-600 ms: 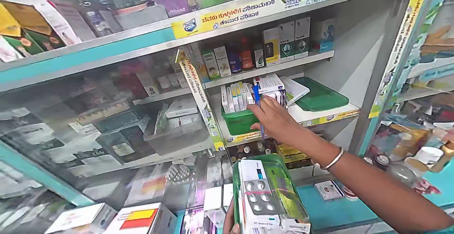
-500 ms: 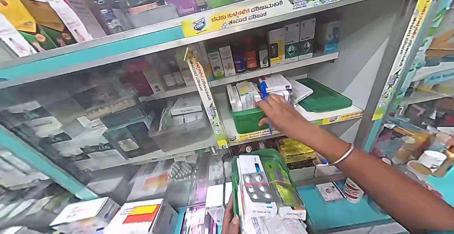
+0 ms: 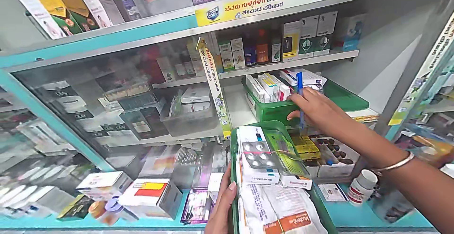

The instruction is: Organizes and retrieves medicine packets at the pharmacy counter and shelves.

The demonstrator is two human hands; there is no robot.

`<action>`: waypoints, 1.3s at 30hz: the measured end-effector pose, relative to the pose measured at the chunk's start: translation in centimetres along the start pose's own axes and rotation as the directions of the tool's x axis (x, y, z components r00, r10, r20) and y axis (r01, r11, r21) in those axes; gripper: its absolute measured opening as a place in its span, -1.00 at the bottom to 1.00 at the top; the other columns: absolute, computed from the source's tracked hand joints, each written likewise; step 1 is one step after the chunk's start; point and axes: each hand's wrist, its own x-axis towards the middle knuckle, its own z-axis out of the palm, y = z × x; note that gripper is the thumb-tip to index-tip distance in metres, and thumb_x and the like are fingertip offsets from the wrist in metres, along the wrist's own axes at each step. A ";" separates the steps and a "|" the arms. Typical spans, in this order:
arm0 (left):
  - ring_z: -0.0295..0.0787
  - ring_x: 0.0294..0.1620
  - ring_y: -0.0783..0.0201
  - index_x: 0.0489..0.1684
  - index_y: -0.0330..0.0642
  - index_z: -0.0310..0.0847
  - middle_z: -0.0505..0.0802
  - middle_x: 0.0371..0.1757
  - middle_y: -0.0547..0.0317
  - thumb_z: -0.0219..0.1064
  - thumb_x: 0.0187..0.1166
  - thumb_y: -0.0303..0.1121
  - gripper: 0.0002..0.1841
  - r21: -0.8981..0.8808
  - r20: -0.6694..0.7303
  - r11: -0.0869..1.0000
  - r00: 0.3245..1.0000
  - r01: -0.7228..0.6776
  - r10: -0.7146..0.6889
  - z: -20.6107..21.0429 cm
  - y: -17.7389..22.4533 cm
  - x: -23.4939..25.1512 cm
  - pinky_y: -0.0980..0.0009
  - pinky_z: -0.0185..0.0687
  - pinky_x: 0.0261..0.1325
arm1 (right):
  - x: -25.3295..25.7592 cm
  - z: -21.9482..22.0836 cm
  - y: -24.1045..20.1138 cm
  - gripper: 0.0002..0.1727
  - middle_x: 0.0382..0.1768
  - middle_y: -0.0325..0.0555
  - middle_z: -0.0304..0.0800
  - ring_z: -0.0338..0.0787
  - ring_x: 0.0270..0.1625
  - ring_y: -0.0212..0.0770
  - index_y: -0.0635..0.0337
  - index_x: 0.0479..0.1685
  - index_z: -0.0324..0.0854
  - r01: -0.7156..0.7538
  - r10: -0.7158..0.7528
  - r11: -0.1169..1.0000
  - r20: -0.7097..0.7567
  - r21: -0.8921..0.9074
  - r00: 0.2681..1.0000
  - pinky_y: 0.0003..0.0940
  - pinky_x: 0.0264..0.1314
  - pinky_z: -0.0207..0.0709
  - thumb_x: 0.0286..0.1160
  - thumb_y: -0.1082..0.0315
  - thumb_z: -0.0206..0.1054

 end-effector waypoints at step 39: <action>0.82 0.16 0.33 0.90 0.00 -0.39 0.59 0.45 0.05 -0.17 0.84 -0.23 -0.35 -0.052 -0.152 0.995 0.986 -0.084 0.075 5.6 2.8 2.0 0.37 0.79 0.17 | -4.1 -4.7 5.9 -0.46 -0.20 0.03 0.76 0.77 -0.20 0.01 0.16 0.14 0.77 0.134 -0.120 0.983 -0.113 0.125 0.986 -0.24 -0.26 0.64 0.55 -0.11 0.22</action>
